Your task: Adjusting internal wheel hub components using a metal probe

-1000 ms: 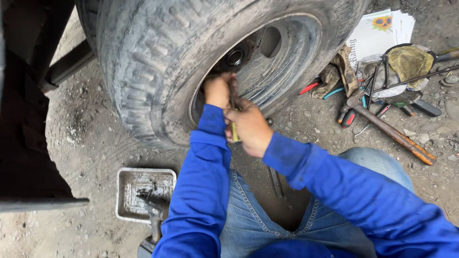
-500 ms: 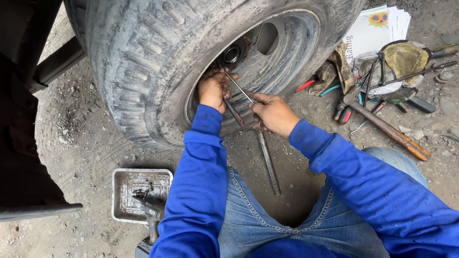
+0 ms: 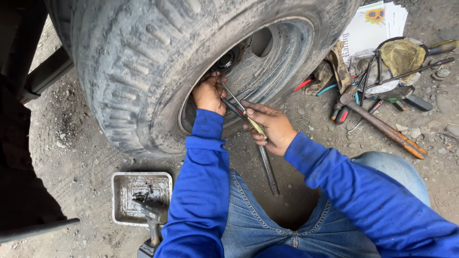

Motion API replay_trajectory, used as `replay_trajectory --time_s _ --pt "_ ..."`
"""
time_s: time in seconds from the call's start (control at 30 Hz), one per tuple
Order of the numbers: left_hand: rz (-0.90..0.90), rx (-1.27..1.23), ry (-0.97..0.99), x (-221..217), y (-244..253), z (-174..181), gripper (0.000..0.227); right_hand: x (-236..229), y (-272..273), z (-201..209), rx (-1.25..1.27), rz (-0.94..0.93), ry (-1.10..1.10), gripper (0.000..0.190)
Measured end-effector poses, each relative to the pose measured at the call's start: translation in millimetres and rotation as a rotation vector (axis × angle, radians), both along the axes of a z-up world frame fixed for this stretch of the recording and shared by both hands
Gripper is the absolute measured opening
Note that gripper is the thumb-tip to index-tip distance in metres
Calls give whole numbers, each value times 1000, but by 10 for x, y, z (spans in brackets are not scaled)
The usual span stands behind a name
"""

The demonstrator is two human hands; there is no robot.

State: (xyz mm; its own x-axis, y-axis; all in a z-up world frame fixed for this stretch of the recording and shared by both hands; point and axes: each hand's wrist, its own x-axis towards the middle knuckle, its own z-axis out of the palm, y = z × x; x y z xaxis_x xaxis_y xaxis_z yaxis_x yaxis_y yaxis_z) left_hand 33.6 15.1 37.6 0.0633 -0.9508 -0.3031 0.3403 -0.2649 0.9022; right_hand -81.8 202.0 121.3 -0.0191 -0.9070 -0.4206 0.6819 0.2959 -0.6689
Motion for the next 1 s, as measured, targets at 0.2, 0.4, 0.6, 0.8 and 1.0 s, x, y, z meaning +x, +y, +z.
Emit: replay_trajectory --time_s 0.2,0.4,0.6,0.8,1.0 --pt "71 39 43 15 -38 14 5 473 -84 445 172 -141 78 36" --pt "-440 -15 186 631 -273 -465 28 1259 -432 644 228 -348 -136 29" --pt "-392 38 187 706 -321 -491 21 1442 -755 897 174 -430 -35 30" --pt "-352 87 225 487 -249 -340 15 1068 -423 875 158 -259 -127 35" --pt "-242 12 -64 355 -46 -239 18 484 -184 278 97 36 87 40"
